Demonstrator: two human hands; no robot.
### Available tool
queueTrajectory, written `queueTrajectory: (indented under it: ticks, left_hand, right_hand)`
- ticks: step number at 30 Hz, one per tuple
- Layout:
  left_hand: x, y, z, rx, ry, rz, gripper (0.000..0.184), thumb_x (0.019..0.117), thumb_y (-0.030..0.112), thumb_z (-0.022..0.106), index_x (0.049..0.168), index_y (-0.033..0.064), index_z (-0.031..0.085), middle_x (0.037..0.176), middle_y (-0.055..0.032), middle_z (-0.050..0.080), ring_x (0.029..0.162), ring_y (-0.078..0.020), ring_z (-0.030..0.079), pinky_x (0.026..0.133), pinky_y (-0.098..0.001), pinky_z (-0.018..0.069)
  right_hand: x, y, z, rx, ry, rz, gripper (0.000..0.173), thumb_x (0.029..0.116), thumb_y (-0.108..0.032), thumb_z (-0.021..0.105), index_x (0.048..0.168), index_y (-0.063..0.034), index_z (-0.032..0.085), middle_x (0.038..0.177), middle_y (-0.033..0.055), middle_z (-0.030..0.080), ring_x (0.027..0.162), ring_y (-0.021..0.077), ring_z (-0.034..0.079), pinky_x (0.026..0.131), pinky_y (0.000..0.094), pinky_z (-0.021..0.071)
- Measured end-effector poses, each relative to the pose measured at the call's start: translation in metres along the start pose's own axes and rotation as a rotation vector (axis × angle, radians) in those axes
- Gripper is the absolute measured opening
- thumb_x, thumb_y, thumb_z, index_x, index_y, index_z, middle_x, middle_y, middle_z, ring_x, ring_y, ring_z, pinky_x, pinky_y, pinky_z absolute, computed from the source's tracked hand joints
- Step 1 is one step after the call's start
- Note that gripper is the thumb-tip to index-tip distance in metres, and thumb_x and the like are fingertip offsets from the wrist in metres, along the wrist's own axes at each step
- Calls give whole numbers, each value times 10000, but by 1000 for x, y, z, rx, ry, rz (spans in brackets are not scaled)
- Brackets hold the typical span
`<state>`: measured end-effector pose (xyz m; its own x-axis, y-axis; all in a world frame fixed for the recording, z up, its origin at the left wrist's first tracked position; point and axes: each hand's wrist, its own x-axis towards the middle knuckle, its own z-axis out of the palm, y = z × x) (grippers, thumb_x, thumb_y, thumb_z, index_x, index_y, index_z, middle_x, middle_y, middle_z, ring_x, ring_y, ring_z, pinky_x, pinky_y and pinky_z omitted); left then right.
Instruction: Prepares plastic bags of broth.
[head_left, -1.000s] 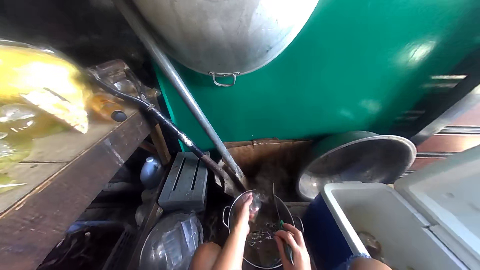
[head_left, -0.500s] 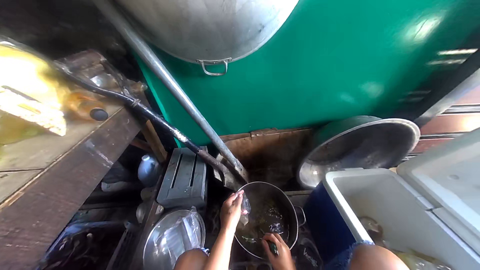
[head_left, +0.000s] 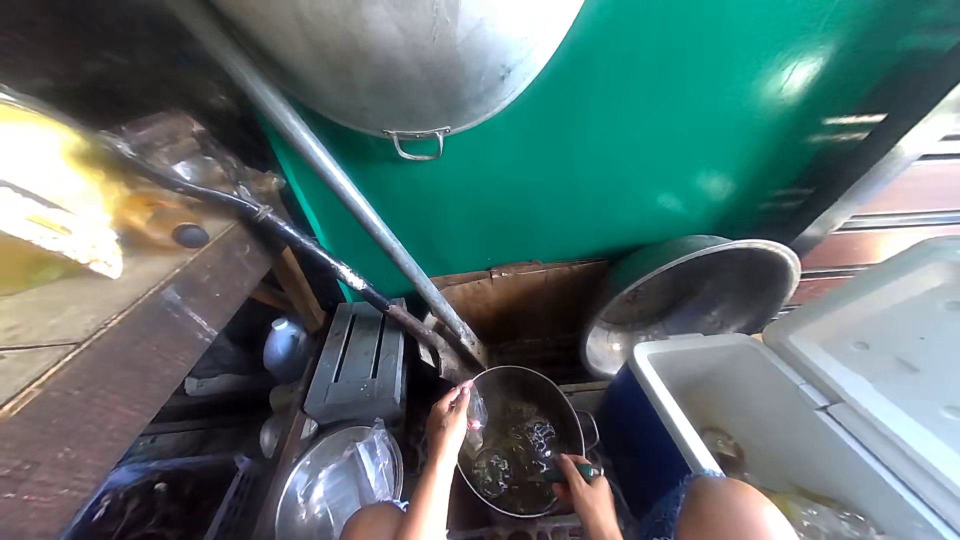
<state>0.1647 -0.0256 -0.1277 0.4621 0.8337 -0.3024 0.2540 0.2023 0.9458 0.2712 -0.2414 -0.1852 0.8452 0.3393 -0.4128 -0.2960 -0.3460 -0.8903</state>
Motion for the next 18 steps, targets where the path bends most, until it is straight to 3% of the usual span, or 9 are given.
queueTrajectory:
  ticks: [6, 9, 12, 15, 16, 18]
  left_hand:
    - [-1, -2, 7, -27, -22, -62, 310, 1093, 246, 512, 1292, 88, 689, 1241, -95, 690, 679, -136, 660, 583, -301, 546]
    - [1, -6, 17, -50, -26, -121, 316, 1091, 257, 518, 1290, 78, 686, 1297, -131, 665, 853, -222, 709, 707, -394, 594]
    - [0, -5, 28, -43, -7, -210, 341, 1095, 284, 507, 1309, 72, 666, 1235, -169, 661, 775, -219, 655, 663, -371, 542]
    - [-1, -2, 40, -92, 19, -335, 416, 1106, 381, 452, 1320, 77, 640, 1066, -148, 635, 637, -166, 530, 548, -296, 432]
    - [-1, -2, 44, -125, 20, -379, 478, 1106, 447, 411, 1343, 91, 625, 1090, -159, 621, 649, -180, 518, 552, -305, 421]
    - [-3, 0, 49, -204, -1, -416, 629, 1084, 587, 300, 1434, 136, 566, 1310, -200, 583, 811, -255, 580, 661, -372, 473]
  right_hand:
    - [0, -68, -23, -229, 37, -181, 223, 1014, -269, 622, 1057, -76, 727, 768, 59, 728, 625, 177, 703, 634, 402, 604]
    - [-6, -108, -31, -309, 66, -329, 214, 1000, -273, 620, 1030, -94, 734, 747, 28, 716, 607, 143, 688, 618, 374, 596]
    - [-14, -143, -34, -291, 110, -425, 189, 988, -255, 624, 998, -98, 729, 733, 3, 711, 590, 105, 683, 592, 324, 595]
    - [-20, -169, -32, -220, 129, -471, 170, 990, -245, 632, 980, -97, 715, 707, -6, 704, 552, 95, 677, 540, 289, 593]
    - [-21, -175, -29, -214, 135, -490, 166, 985, -246, 632, 972, -100, 711, 702, -11, 701, 542, 91, 672, 525, 282, 589]
    - [-25, -182, -23, -242, 142, -538, 184, 977, -262, 627, 977, -101, 716, 738, -2, 708, 567, 97, 681, 545, 296, 596]
